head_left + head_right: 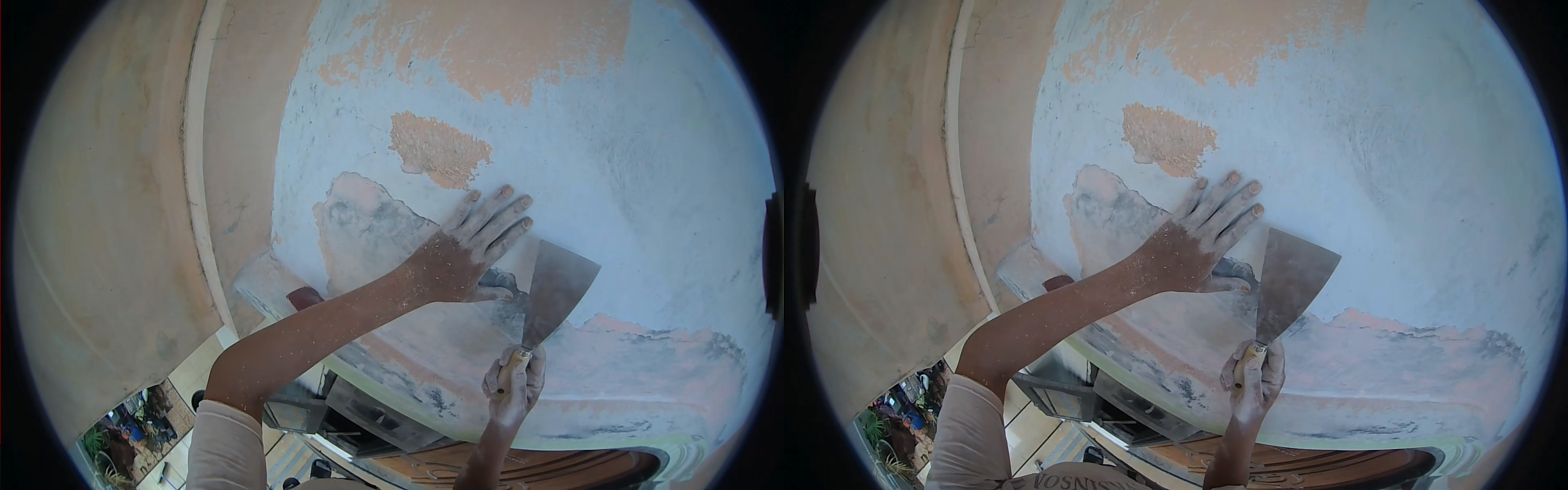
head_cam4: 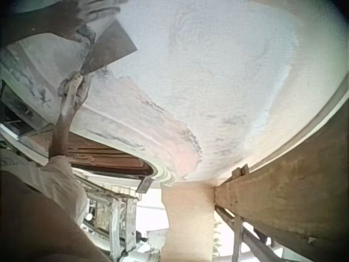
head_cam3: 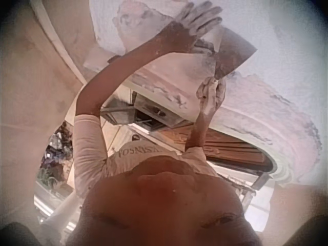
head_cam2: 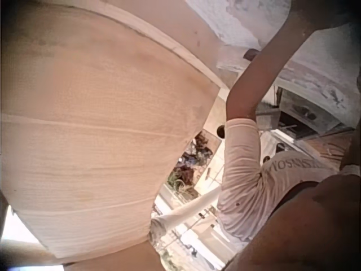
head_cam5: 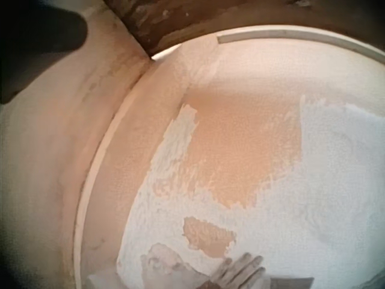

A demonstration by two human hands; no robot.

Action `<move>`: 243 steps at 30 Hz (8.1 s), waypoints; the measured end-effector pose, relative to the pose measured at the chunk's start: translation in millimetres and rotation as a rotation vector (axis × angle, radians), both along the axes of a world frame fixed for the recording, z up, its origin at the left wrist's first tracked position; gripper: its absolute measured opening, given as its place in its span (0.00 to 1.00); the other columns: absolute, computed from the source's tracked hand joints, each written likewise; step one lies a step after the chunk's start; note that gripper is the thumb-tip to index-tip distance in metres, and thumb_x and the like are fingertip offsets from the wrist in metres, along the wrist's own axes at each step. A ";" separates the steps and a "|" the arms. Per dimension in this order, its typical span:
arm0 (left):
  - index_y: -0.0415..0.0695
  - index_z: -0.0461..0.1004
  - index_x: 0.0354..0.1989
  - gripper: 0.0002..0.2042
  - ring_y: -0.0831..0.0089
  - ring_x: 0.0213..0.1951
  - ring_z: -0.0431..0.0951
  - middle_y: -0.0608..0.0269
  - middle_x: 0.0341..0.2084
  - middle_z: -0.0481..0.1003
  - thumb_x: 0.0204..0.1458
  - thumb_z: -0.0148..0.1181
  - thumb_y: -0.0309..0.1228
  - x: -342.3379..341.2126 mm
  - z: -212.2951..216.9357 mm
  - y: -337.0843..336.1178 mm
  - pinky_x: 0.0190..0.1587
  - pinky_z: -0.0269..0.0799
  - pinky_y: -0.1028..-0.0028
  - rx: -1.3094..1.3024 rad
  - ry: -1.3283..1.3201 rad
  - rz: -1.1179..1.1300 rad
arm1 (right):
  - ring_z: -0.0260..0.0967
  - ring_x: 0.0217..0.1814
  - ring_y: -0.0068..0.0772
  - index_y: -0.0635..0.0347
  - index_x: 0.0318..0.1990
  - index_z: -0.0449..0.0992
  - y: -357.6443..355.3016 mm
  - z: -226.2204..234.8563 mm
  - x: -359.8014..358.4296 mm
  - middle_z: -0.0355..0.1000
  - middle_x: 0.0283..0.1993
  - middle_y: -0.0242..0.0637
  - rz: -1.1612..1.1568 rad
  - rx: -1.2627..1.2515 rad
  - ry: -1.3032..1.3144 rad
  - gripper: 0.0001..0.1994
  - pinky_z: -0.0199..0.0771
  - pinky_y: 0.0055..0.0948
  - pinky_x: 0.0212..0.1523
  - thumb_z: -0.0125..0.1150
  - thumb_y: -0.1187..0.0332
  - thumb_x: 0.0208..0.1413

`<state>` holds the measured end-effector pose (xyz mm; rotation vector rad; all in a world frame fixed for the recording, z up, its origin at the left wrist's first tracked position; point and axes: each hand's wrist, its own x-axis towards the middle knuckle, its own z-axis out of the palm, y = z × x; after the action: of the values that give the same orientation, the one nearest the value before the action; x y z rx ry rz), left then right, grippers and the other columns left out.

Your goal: The person scrapes and sands a curved wall surface to remove old plaster or paint, using a scraper and sandpaper.

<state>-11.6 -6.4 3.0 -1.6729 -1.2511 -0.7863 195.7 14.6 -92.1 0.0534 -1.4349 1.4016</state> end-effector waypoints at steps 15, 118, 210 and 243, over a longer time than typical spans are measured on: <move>0.39 0.62 0.57 0.39 0.46 0.65 0.45 0.46 0.63 0.48 0.45 0.50 0.61 -0.1 -3.5 -2.7 0.60 0.45 0.44 -0.014 0.022 0.031 | 0.57 0.13 0.19 0.57 0.67 0.38 -2.7 16.6 -12.2 0.65 0.33 0.39 -0.008 0.063 0.015 0.33 0.53 0.15 0.09 0.50 0.68 0.58; 0.35 0.74 0.35 0.12 0.77 0.28 0.74 0.62 0.23 0.73 0.52 0.57 0.34 1.0 13.5 -80.8 0.31 0.68 0.76 -0.086 -1.436 -1.029 | 0.59 0.17 0.17 0.66 0.65 0.47 3.6 15.9 -28.2 0.68 0.34 0.44 0.451 -0.022 0.001 0.34 0.57 0.15 0.14 0.56 0.68 0.53; 0.50 0.72 0.44 0.25 0.70 0.50 0.71 0.67 0.44 0.73 0.39 0.60 0.52 -31.6 -23.8 -0.3 0.46 0.63 0.62 0.477 -0.172 -0.227 | 0.54 0.14 0.14 0.60 0.66 0.41 -56.0 62.7 -57.9 0.66 0.37 0.43 0.173 -0.331 -0.034 0.30 0.52 0.13 0.08 0.45 0.72 0.58; 0.46 0.75 0.38 0.19 0.68 0.45 0.74 0.65 0.39 0.75 0.39 0.61 0.43 -31.0 -12.8 -0.6 0.44 0.67 0.68 0.514 -0.220 -0.291 | 0.55 0.14 0.14 0.62 0.66 0.40 -60.8 78.3 -54.8 0.64 0.41 0.47 0.255 -0.333 -0.015 0.32 0.51 0.12 0.07 0.44 0.78 0.55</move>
<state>-42.6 -7.0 -9.8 -1.3783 -0.8513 -1.3705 140.9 -46.2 -13.8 0.0122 -1.2195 1.8391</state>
